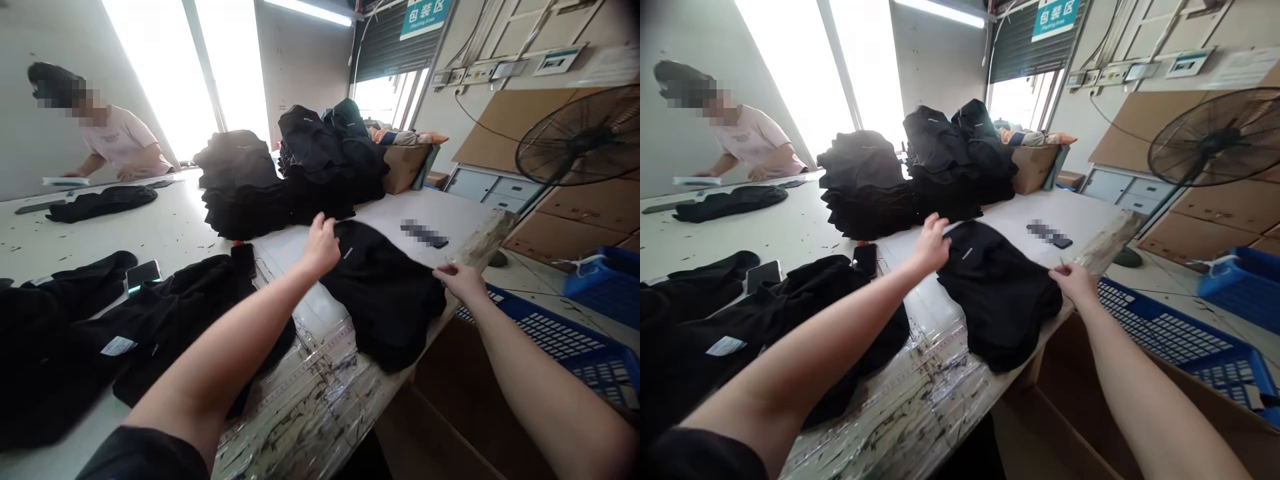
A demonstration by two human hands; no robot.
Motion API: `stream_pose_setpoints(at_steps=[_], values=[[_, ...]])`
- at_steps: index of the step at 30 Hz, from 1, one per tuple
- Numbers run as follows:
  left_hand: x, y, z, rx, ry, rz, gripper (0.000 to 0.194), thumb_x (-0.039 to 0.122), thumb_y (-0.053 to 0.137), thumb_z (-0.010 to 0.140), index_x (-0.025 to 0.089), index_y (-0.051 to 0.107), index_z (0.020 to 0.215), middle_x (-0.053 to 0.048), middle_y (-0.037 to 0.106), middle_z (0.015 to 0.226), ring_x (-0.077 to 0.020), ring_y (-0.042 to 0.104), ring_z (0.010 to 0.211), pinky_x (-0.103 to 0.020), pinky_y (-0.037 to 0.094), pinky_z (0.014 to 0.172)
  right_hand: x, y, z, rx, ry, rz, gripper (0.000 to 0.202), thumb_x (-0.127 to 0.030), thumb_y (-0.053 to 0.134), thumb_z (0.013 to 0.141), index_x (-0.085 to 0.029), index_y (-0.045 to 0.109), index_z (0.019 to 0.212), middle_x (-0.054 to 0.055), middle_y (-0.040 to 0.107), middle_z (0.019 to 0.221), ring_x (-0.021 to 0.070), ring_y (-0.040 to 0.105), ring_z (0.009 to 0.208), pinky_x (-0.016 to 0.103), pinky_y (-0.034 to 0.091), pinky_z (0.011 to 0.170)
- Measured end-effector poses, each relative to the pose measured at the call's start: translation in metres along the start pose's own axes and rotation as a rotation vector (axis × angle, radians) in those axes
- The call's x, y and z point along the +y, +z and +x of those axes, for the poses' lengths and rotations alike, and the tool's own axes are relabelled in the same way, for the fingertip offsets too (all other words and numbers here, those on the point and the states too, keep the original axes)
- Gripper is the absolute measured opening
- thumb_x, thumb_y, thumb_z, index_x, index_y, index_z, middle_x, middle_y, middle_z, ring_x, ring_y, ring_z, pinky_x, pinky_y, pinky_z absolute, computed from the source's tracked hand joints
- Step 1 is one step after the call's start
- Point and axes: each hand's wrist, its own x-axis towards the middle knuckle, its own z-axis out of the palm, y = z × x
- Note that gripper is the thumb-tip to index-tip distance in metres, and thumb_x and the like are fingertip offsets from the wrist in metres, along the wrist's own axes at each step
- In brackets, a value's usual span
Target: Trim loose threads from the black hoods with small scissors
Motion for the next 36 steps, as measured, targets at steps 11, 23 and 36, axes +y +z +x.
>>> stream_pose_setpoints(at_steps=[11, 23, 36], values=[[0.032, 0.054, -0.146, -0.382, 0.425, 0.109, 0.013, 0.008, 0.048, 0.079, 0.013, 0.059, 0.082, -0.011, 0.06, 0.09, -0.0243, 0.056, 0.085, -0.034, 0.05, 0.07, -0.069, 0.076, -0.004, -0.168, -0.337, -0.239, 0.019, -0.029, 0.055, 0.081, -0.018, 0.067, 0.091, 0.01, 0.068, 0.094, 0.0248, 0.062, 0.088, 0.034, 0.046, 0.079], [0.038, 0.022, -0.222, -0.556, 0.397, 0.04, 0.024, 0.031, 0.056, 0.078, 0.025, 0.061, 0.101, 0.0, 0.064, 0.074, -0.017, 0.059, 0.06, -0.028, 0.043, 0.052, -0.075, 0.138, -0.089, -0.296, -0.656, -0.161, 0.035, -0.018, 0.044, 0.085, -0.026, 0.066, 0.112, 0.008, 0.06, 0.118, 0.03, 0.053, 0.105, 0.037, 0.053, 0.066], [-0.126, -0.16, -0.221, 0.358, -0.663, 0.224, 0.05, 0.055, 0.059, 0.076, 0.015, 0.062, 0.106, -0.011, 0.066, 0.096, -0.0301, 0.062, 0.085, -0.039, 0.046, 0.073, -0.126, 0.089, -0.112, -0.274, -0.677, 0.089, 0.028, -0.021, 0.039, 0.092, -0.017, 0.063, 0.104, 0.011, 0.063, 0.105, 0.023, 0.059, 0.101, 0.039, 0.049, 0.09]])
